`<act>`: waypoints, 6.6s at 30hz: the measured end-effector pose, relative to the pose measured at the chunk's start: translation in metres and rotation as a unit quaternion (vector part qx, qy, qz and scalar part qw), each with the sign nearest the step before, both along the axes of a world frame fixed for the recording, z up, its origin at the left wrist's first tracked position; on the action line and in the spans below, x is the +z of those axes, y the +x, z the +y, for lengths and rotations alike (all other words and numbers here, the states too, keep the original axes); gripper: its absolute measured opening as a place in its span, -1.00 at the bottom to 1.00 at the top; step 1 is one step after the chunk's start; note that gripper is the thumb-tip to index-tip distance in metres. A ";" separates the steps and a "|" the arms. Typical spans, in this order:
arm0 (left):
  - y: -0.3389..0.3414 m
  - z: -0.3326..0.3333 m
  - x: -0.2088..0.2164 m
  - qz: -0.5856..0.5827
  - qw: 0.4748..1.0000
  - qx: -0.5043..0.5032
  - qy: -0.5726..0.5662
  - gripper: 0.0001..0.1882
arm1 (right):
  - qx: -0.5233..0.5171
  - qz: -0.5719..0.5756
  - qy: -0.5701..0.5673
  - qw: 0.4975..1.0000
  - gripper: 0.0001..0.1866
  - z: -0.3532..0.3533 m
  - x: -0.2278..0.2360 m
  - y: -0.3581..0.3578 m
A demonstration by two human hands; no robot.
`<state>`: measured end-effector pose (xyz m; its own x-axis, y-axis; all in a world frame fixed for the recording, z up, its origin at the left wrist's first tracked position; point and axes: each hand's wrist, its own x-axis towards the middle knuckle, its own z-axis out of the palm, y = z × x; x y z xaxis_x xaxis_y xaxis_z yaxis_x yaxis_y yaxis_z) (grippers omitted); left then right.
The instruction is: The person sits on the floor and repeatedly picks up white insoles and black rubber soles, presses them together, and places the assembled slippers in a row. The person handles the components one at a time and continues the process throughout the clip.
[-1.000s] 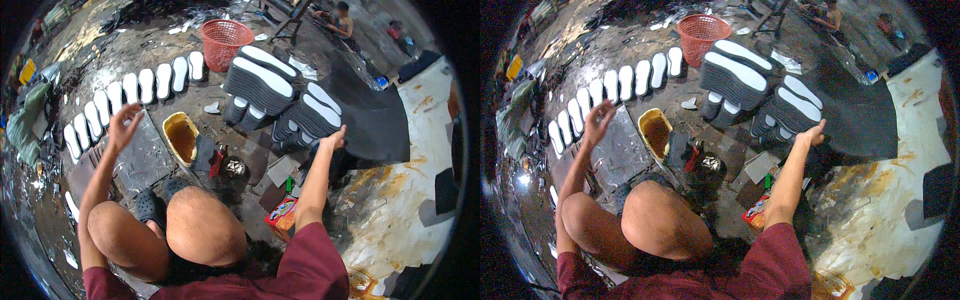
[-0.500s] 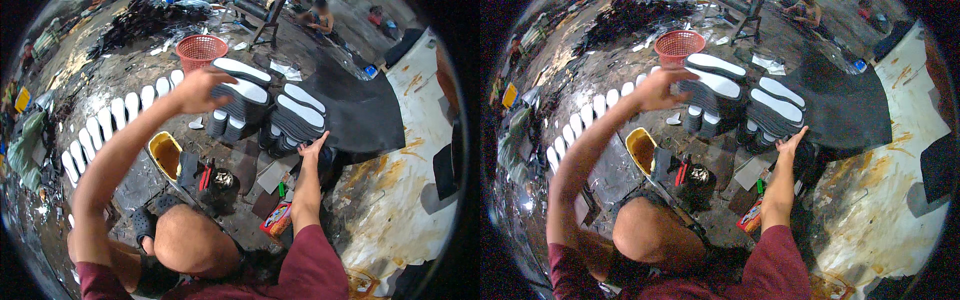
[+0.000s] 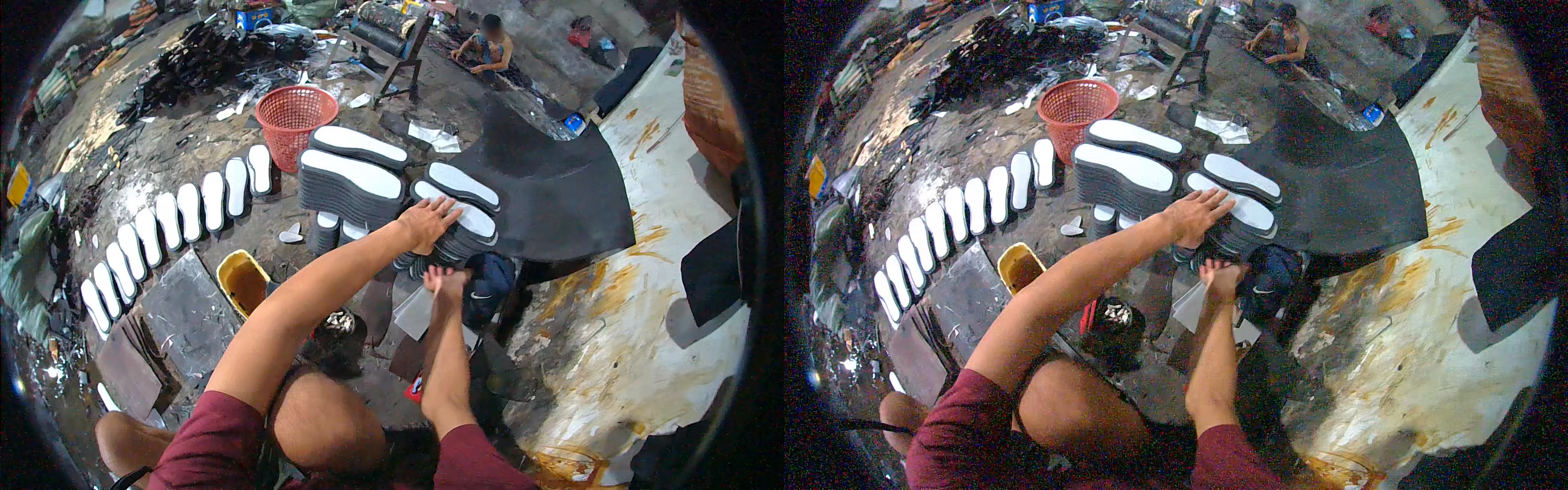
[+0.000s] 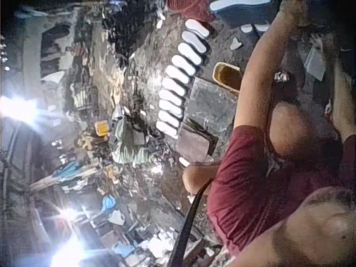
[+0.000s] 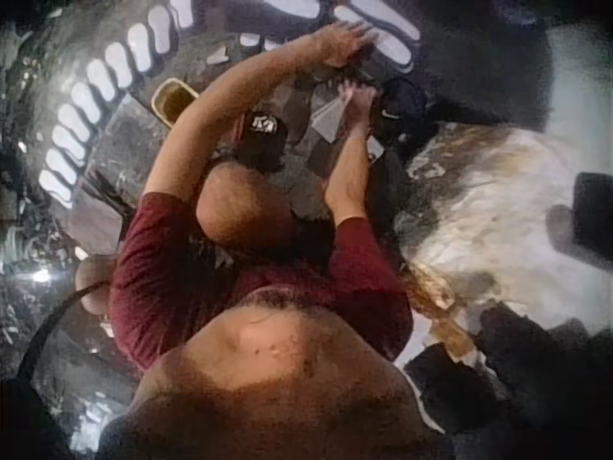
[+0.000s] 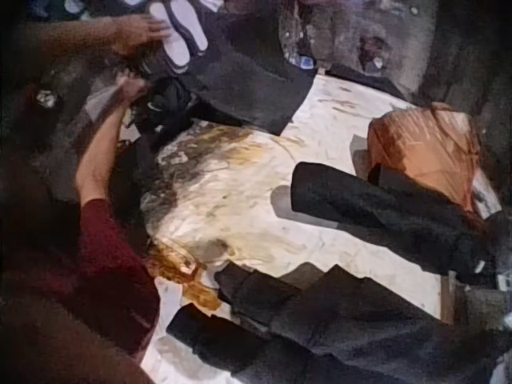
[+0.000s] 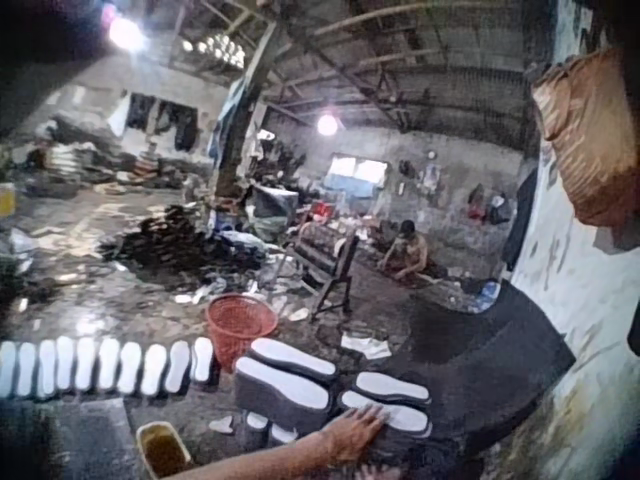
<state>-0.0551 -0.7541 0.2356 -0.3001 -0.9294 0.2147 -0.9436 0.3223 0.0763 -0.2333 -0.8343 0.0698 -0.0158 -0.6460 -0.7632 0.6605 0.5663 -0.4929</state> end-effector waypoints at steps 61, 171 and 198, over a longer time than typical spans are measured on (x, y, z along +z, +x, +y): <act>0.268 0.526 -0.001 0.726 0.594 0.336 0.085 0.14 | 0.637 -0.226 -0.245 0.695 -0.43 0.414 0.044 0.348; 0.134 0.545 -0.168 0.279 0.633 0.637 -0.342 -0.54 | 0.524 0.229 -0.819 -0.040 -0.67 0.448 0.089 0.489; 0.306 0.561 -0.095 0.295 0.800 0.521 0.031 -0.37 | 0.557 -0.015 -0.828 -0.061 -0.77 0.509 0.095 0.305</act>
